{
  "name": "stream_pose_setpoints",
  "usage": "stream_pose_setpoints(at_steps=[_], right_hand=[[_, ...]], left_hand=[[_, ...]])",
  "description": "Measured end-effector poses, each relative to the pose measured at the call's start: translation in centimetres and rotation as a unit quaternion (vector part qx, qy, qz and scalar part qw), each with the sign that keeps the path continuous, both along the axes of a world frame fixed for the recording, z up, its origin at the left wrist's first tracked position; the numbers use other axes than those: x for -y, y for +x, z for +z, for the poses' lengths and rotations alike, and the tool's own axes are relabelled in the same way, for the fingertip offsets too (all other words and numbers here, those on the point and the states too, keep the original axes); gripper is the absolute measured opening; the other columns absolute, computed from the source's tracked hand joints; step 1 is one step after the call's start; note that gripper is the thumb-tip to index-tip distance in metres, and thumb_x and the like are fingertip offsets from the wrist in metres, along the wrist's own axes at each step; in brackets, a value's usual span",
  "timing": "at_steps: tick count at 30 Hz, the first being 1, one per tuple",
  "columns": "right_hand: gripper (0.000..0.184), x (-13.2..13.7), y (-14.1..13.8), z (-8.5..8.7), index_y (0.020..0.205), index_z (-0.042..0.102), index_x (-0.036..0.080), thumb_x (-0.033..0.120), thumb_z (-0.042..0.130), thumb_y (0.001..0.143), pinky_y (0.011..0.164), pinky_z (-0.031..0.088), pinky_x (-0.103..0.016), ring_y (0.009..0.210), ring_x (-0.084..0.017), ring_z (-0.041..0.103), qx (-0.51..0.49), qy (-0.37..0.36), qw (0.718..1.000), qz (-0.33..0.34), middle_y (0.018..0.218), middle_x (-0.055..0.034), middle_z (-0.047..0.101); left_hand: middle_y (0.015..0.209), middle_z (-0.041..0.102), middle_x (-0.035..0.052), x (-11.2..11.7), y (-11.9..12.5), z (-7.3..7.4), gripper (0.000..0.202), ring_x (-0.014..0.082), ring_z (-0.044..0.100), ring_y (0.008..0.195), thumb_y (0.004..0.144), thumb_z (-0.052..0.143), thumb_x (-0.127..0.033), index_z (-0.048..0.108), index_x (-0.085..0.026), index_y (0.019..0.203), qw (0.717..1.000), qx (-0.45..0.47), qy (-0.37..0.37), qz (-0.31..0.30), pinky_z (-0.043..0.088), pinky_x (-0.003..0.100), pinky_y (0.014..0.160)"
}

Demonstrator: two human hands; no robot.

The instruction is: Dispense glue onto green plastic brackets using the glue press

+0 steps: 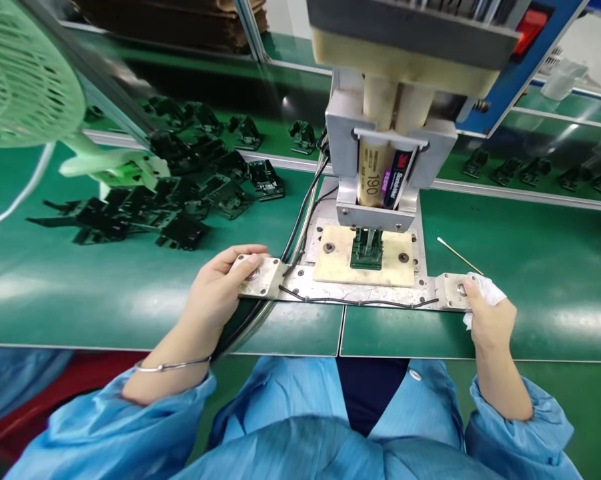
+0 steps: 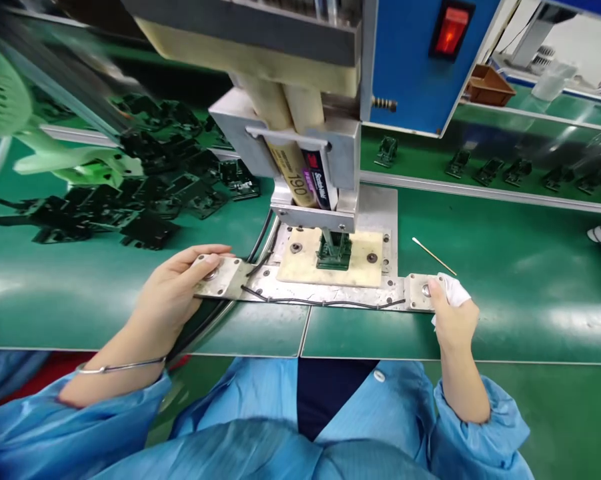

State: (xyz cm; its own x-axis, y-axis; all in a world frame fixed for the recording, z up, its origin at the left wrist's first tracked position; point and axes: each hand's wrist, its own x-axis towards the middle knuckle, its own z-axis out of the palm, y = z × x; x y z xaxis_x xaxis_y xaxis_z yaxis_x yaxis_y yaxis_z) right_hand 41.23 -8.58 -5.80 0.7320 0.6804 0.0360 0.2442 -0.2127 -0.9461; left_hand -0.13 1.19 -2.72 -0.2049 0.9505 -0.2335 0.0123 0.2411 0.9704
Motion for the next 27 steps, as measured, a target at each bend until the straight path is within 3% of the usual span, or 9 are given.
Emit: stream_pose_setpoints(at_steps=[10, 19, 27], right_hand=[[0.058, 0.5, 0.1, -0.1, 0.107, 0.078, 0.013, 0.059, 0.080, 0.073, 0.066, 0.055, -0.033, 0.085, -0.028, 0.072, 0.021, -0.014, 1.000, -0.006, 0.093, -0.0115, 0.077], [0.056, 0.9, -0.2, 0.4, 0.105, 0.079, 0.013, 0.059, 0.080, 0.073, 0.056, 0.050, -0.031, 0.069, -0.024, 0.067, 0.018, -0.034, 0.999, -0.013, 0.081, -0.0086, 0.075], [0.059, 0.9, -0.3, 0.5, 0.104, 0.080, 0.014, 0.062, 0.080, 0.070, 0.065, 0.053, -0.034, 0.074, -0.024, 0.067, 0.006, -0.036, 0.999, -0.011, 0.084, -0.0088, 0.075]], left_hand=[[0.081, 0.072, 0.0002, 0.4, 0.5, 0.4, 0.046, 0.0106, 0.059, 0.066, 0.065, 0.085, -0.045, 0.072, -0.018, 0.100, 1.000, 0.005, -0.001, 0.016, 0.046, 0.017, 0.057], [0.088, 0.073, 0.0018, 0.7, 1.1, 1.5, 0.054, 0.0123, 0.064, 0.069, 0.057, 0.090, -0.049, 0.073, -0.019, 0.099, 0.998, 0.012, -0.039, 0.038, 0.052, 0.017, 0.058], [0.087, 0.074, 0.0019, 0.5, 0.7, 1.3, 0.053, 0.0134, 0.061, 0.068, 0.057, 0.089, -0.050, 0.072, -0.020, 0.097, 0.999, -0.005, -0.042, 0.032, 0.049, 0.019, 0.057]])
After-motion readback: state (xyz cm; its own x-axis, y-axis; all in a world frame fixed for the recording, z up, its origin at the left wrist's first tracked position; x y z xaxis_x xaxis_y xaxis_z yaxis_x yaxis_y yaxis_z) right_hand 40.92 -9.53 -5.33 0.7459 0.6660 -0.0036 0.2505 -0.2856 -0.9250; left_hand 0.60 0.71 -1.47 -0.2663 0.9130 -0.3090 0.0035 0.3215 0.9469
